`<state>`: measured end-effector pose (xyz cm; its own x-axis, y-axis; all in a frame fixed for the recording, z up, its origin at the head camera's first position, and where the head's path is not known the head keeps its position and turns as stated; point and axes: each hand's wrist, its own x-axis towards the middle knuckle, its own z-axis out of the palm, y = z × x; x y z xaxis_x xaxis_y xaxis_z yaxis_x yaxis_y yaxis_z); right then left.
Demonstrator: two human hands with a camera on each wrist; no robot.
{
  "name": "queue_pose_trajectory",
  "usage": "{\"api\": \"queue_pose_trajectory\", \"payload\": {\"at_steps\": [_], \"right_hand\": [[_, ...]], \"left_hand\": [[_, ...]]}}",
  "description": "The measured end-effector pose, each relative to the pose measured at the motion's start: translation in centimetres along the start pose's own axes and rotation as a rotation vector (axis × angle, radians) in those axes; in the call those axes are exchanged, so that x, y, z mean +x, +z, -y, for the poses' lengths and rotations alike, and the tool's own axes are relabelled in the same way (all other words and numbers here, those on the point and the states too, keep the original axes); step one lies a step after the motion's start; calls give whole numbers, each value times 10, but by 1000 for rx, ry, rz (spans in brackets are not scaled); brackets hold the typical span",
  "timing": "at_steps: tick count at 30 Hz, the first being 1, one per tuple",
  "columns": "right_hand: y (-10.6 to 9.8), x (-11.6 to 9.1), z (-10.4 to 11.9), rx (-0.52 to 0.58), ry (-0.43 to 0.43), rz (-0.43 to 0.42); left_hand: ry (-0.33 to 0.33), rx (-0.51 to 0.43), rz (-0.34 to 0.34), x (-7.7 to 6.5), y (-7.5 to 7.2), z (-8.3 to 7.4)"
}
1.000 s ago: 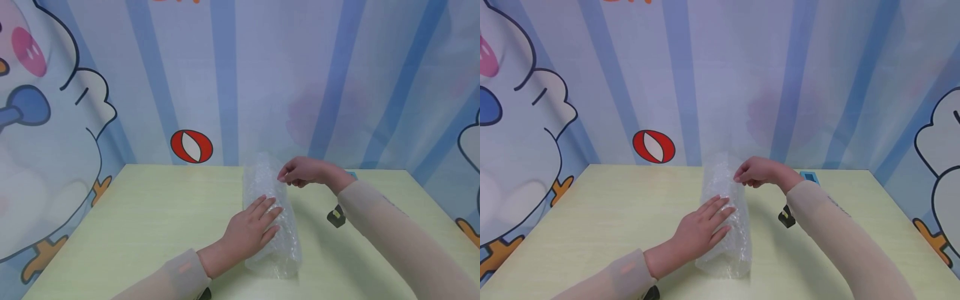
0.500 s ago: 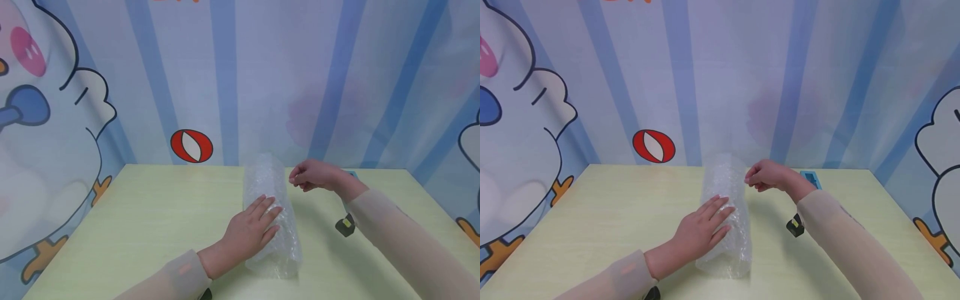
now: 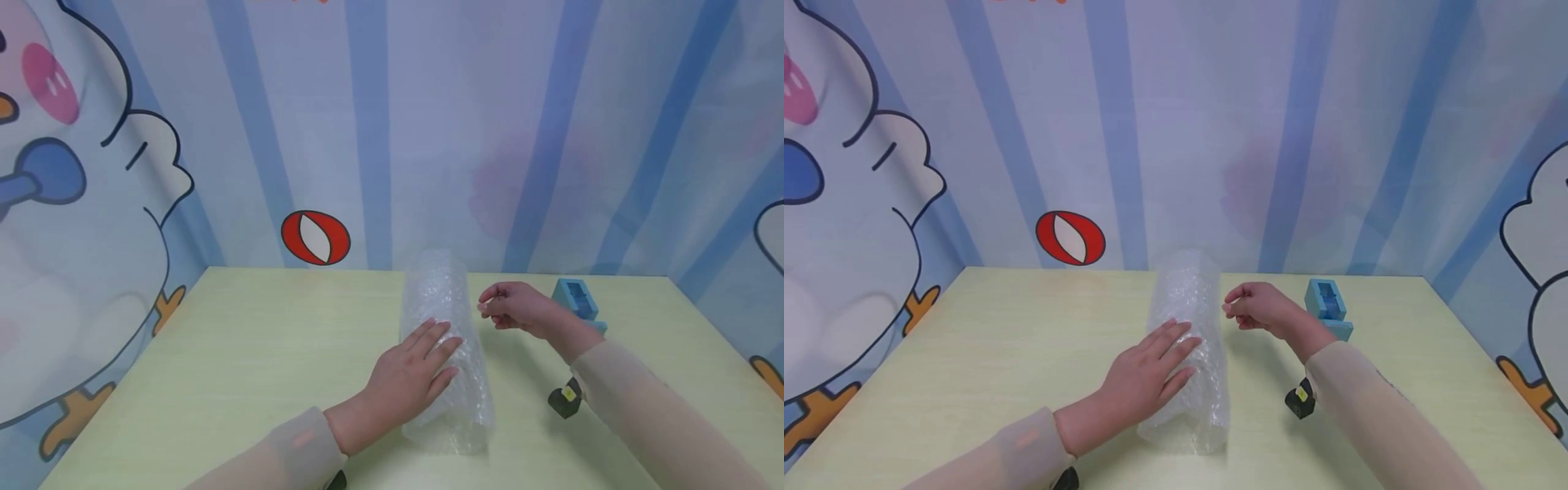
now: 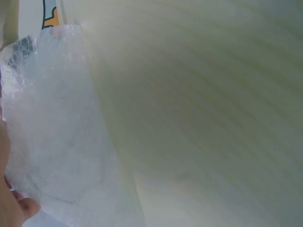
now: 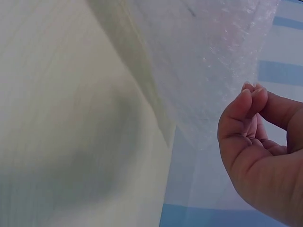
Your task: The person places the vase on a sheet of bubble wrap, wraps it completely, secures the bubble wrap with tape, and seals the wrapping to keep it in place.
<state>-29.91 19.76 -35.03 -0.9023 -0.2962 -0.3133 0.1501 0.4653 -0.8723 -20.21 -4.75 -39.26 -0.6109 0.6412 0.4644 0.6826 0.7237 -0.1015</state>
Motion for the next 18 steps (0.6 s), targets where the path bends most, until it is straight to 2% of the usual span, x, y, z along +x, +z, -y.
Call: {"api": "queue_pose_trajectory", "payload": {"at_steps": [10, 18], "right_hand": [[6, -4, -7, 59, -22, -37], [13, -2, -19, 150, 23, -32]], "left_hand": [[7, -4, 2, 1, 0, 1], [6, -2, 29, 1, -2, 0]]}}
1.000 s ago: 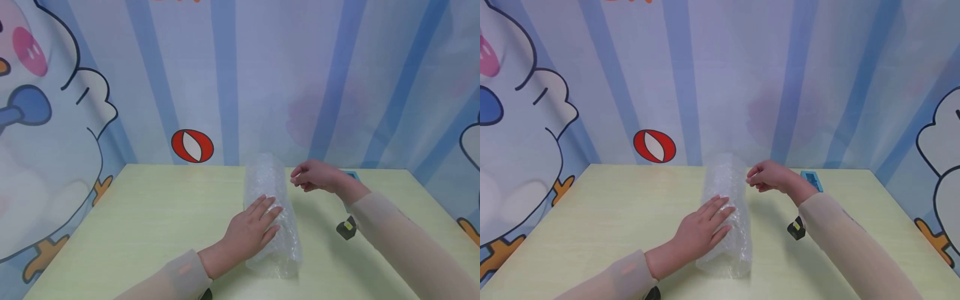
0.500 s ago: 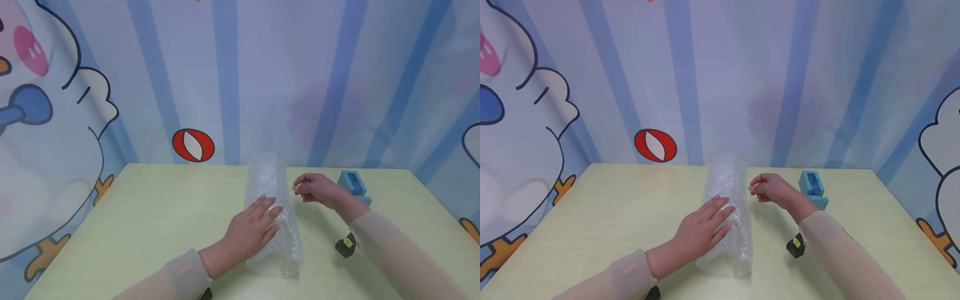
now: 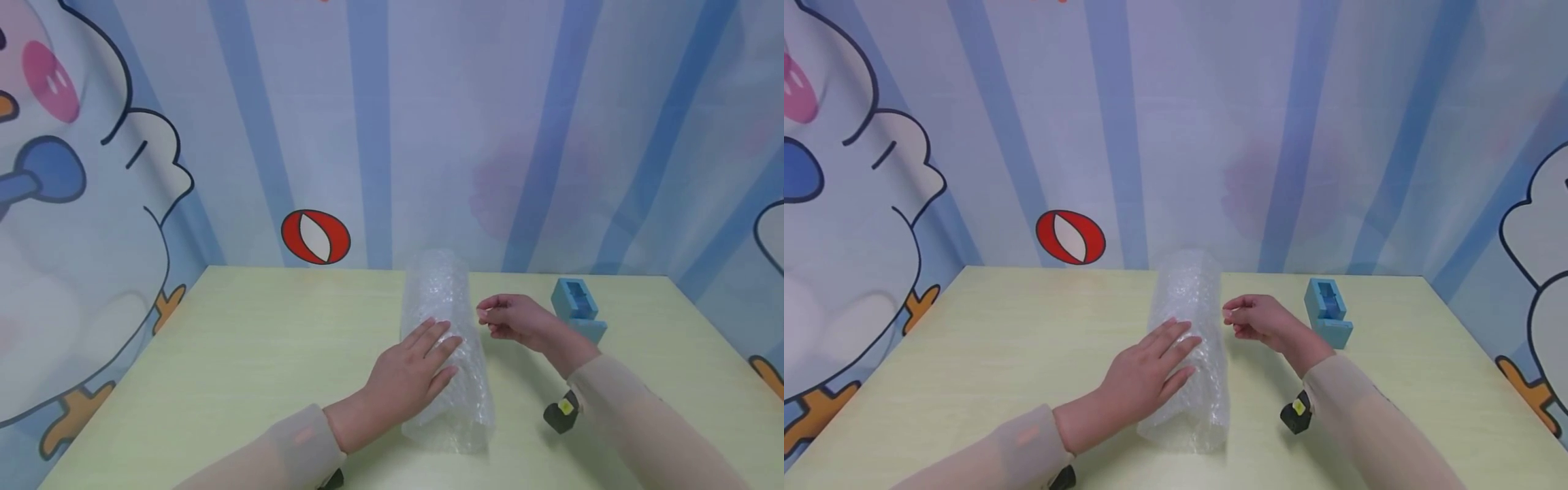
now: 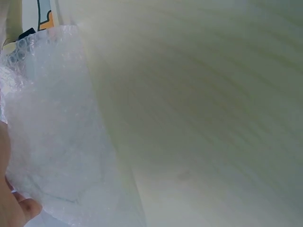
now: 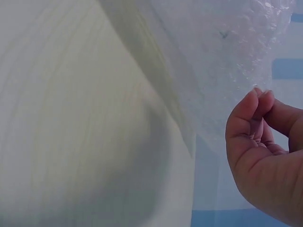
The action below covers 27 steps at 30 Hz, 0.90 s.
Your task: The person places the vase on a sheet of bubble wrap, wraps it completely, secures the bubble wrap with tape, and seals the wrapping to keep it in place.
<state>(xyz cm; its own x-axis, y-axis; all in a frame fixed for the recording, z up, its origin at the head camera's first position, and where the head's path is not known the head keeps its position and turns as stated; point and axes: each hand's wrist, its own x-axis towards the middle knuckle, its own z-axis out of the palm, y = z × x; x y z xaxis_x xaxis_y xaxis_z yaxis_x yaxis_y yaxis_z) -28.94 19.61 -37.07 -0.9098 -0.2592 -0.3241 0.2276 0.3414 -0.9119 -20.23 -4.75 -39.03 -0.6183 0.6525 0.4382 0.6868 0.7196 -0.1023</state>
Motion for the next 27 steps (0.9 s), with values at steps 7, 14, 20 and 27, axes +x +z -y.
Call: {"api": "queue_pose_trajectory", "payload": {"at_steps": [7, 14, 20, 27], "right_hand": [[5, 2, -13, 97, 3, 24], [11, 9, -22, 196, 27, 87], [7, 16, -24, 221, 72, 166], [0, 17, -19, 236, 140, 256]], "left_hand": [[3, 3, -12, 1, 1, 0], [-3, -24, -31, 0, 4, 0], [-8, -46, -24, -1, 3, 1], [-17, -79, -19, 0, 5, -1]]}}
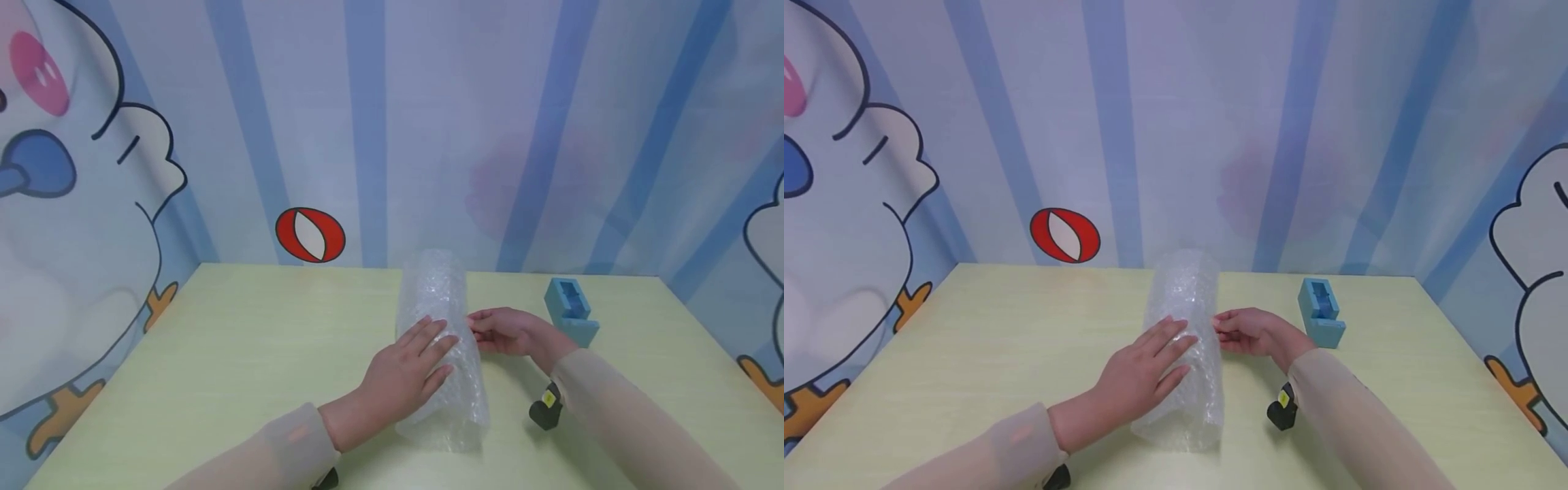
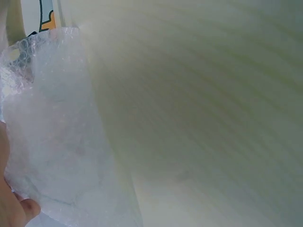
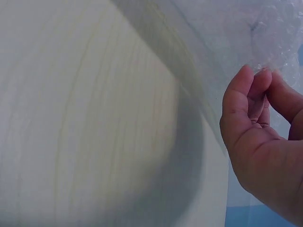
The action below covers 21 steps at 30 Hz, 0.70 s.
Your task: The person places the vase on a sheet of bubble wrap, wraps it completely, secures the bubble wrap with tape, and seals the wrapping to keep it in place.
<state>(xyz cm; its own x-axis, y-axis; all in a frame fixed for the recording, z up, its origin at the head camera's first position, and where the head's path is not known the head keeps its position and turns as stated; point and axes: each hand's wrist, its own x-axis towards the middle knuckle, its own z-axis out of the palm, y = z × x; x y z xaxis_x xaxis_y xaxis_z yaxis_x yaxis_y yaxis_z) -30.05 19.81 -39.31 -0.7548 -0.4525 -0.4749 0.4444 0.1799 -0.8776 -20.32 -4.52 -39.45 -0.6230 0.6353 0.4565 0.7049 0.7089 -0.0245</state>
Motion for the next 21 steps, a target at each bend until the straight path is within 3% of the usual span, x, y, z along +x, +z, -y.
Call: {"api": "queue_pose_trajectory", "payload": {"at_steps": [6, 15, 21], "right_hand": [[4, 1, 7, -59, -3, -31], [9, 0, 14, -132, 5, -104], [10, -3, 13, -192, -7, -139]], "left_hand": [[7, 14, -22, -1, 1, 2], [-18, -24, 34, -1, -5, 2], [-9, -18, 33, -3, -2, 2]]}}
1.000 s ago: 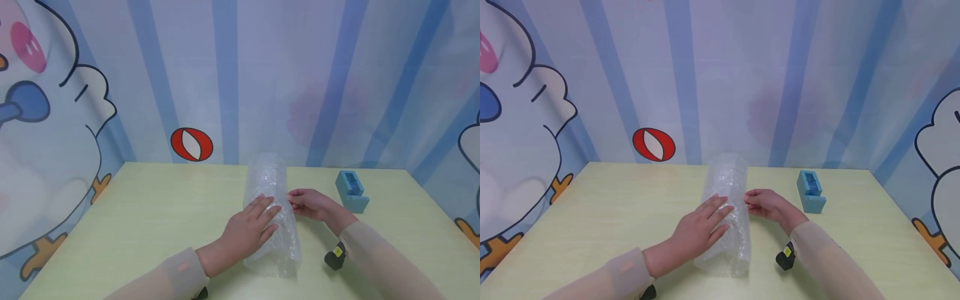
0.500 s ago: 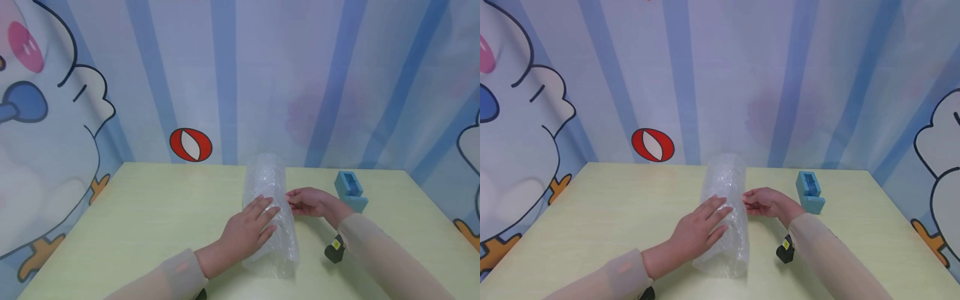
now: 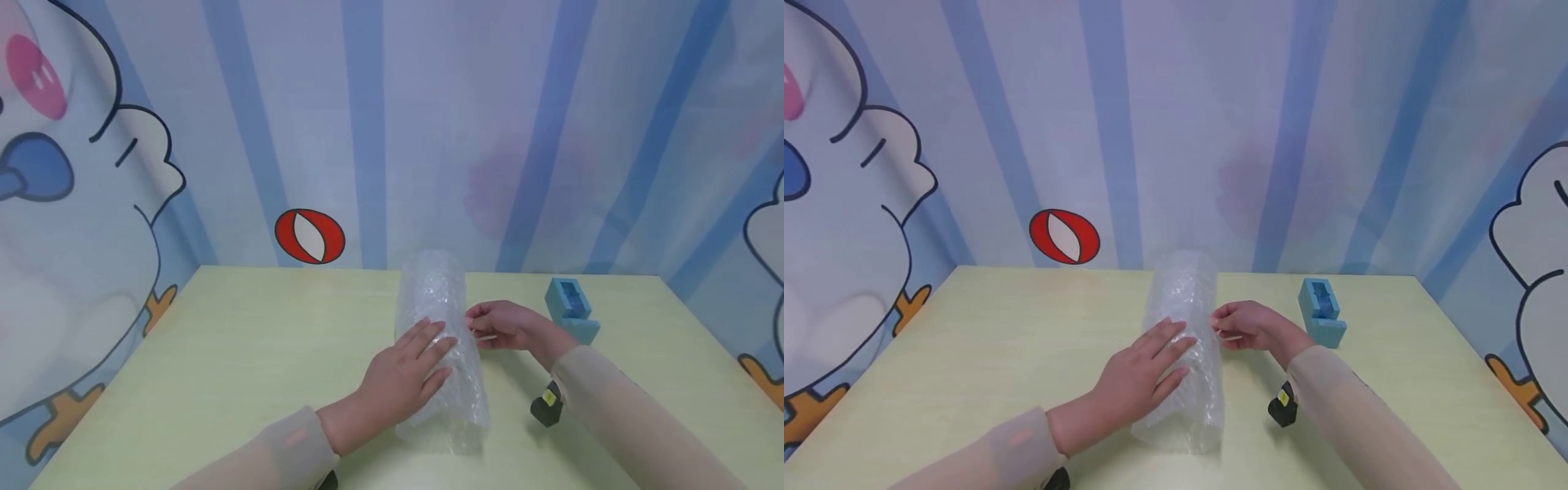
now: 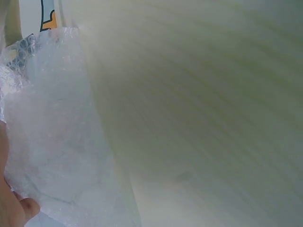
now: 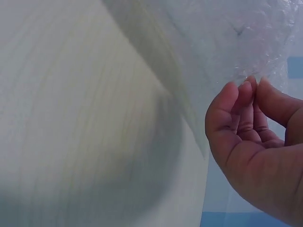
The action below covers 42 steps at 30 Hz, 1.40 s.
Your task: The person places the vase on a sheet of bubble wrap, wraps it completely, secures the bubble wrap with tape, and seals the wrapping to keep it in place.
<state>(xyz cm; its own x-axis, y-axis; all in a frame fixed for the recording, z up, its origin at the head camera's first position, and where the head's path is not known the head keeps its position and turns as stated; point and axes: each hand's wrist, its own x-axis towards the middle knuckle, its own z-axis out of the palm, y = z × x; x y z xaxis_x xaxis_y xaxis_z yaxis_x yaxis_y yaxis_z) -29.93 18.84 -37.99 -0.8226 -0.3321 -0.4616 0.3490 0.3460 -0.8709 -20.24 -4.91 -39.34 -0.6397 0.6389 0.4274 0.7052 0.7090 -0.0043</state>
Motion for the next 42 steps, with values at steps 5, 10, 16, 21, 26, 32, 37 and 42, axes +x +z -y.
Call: {"api": "queue_pose_trajectory", "payload": {"at_steps": [5, 10, 16, 21, 26, 32, 37, 42], "right_hand": [[3, -4, -3, -45, -45, -1], [3, -2, -3, -44, -68, -2], [1, -2, 0, -53, -84, -3], [4, -2, -1, -60, -97, -33], [11, -3, -5, 14, -93, -64], [16, -2, -13, 180, -56, -5], [20, -2, -16, 239, -21, -24], [28, -6, -17, 213, -16, -103]], "left_hand": [[0, -8, 18, -2, 0, 0], [-1, -11, 13, -1, -1, 0], [-5, -18, 11, 1, -1, 0], [-10, -25, 17, 2, -1, 0], [-16, -45, 27, 2, -2, -1], [-19, -40, 19, 1, -2, -1], [-29, -49, 28, 2, -3, -2], [-48, -69, 78, 3, -5, -4]]}}
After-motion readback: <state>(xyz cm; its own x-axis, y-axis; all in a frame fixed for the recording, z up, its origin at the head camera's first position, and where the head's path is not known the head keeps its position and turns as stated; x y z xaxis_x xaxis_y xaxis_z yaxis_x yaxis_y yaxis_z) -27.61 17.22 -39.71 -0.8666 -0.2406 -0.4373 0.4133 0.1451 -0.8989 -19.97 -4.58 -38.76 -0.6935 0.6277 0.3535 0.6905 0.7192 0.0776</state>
